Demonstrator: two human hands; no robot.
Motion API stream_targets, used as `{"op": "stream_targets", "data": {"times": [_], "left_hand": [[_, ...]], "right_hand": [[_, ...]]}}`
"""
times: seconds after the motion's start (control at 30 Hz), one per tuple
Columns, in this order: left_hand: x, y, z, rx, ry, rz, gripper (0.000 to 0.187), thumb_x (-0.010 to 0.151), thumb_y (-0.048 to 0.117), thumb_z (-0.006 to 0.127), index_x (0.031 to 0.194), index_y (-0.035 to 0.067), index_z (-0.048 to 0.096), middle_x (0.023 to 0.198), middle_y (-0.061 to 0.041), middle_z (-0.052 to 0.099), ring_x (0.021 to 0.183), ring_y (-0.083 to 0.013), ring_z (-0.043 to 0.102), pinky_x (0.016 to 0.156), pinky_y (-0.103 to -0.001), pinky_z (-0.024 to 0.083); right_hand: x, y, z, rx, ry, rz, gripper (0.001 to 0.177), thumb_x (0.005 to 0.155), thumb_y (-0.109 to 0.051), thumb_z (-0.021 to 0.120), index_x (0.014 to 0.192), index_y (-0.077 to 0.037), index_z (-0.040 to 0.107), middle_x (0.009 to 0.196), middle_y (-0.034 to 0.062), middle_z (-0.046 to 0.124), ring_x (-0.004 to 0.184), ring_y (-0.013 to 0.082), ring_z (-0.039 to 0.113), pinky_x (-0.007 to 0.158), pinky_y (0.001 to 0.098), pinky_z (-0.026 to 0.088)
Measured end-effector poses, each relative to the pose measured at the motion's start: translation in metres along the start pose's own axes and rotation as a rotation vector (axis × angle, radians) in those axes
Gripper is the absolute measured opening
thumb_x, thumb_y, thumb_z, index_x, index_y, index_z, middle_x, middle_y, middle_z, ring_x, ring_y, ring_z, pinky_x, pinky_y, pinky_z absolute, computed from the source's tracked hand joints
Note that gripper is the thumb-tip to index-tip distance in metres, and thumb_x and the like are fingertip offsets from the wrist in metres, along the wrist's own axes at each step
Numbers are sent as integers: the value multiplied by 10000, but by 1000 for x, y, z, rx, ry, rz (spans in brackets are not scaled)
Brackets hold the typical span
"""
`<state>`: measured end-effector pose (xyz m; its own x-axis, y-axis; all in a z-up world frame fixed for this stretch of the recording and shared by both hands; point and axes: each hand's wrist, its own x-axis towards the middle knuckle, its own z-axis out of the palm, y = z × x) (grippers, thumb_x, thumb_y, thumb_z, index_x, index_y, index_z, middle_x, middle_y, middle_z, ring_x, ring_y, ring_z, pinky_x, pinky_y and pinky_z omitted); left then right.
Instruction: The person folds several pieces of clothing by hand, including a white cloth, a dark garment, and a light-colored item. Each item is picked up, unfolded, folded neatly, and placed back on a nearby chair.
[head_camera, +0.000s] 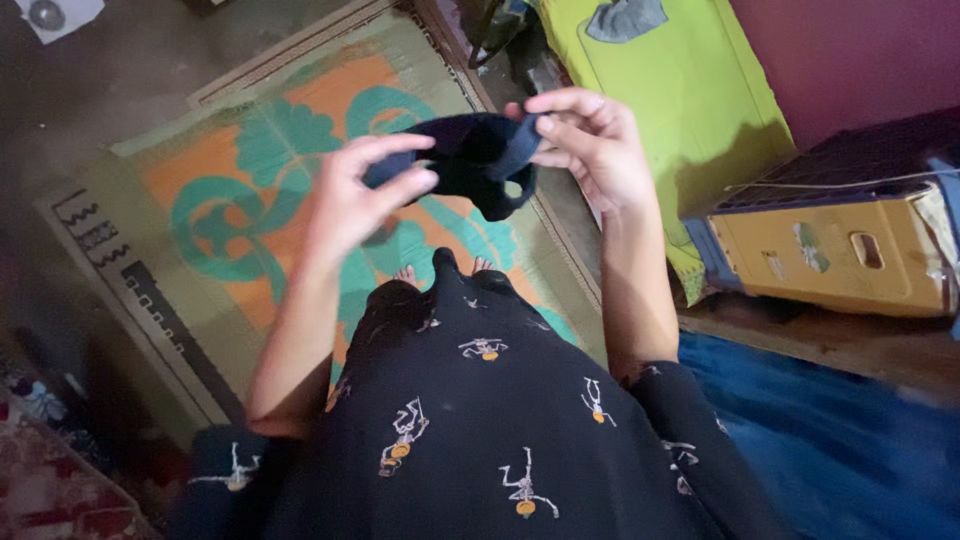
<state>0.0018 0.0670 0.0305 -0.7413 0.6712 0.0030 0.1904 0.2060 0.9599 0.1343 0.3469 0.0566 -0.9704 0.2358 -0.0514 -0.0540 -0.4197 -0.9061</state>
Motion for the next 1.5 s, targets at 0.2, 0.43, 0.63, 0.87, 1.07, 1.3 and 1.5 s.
{"op": "stream_targets", "data": {"times": [0.2, 0.43, 0.63, 0.87, 1.07, 1.3, 1.5], "left_hand": [[28, -7, 39, 319, -119, 203, 358, 793, 404, 880, 1079, 199, 816, 988, -91, 630, 968, -245, 629, 861, -394, 508], [44, -19, 43, -638, -315, -63, 180, 989, 188, 681, 1092, 40, 687, 971, -7, 653, 927, -121, 598, 873, -276, 479], [38, 1, 43, -767, -195, -105, 231, 901, 107, 728, 1123, 60, 691, 979, 21, 703, 888, -67, 656, 820, -244, 550], [27, 15, 43, -552, -109, 82, 283, 915, 113, 795, 1171, 16, 725, 1020, 12, 686, 953, -78, 627, 885, -241, 520], [15, 13, 32, -345, -47, 115, 211, 852, 118, 839, 1036, 19, 810, 1086, -36, 655, 1062, -146, 610, 927, -275, 499], [14, 0, 37, -330, -60, 97, 277, 712, 158, 945, 868, 10, 771, 1130, -45, 604, 1062, -161, 599, 908, -279, 499], [12, -11, 38, -844, -243, -294, 275, 831, 210, 852, 1021, 27, 774, 957, -29, 665, 826, -114, 624, 739, -242, 497]], "right_hand": [[26, -18, 27, -34, -232, 72, 302, 993, 34, 672, 1294, 47, 656, 1313, 215, 688, 1159, 259, 733, 1030, 422, 613], [4, 15, 35, -398, 31, -239, 385, 997, -92, 750, 1344, 35, 641, 1303, 129, 701, 1191, 173, 680, 1080, 322, 551], [-24, 65, 45, -324, 20, -123, 406, 808, -33, 870, 1179, 28, 716, 1174, 90, 731, 1070, 154, 699, 944, 326, 581], [-19, 83, 62, -185, 38, -258, 380, 875, 27, 816, 1209, -5, 637, 1157, 45, 698, 1073, 125, 678, 955, 303, 567], [-25, 102, 60, -50, 77, -207, 204, 967, 113, 749, 1147, 35, 693, 1072, 78, 725, 959, 139, 692, 884, 321, 574], [-31, 96, 54, -63, 7, -136, 198, 960, 19, 695, 1154, 37, 732, 1065, 7, 683, 988, 96, 665, 881, 250, 549], [-38, 84, 57, -262, 37, -160, 167, 914, -19, 801, 1061, 50, 765, 943, 8, 659, 857, 80, 620, 748, 228, 492]]}}
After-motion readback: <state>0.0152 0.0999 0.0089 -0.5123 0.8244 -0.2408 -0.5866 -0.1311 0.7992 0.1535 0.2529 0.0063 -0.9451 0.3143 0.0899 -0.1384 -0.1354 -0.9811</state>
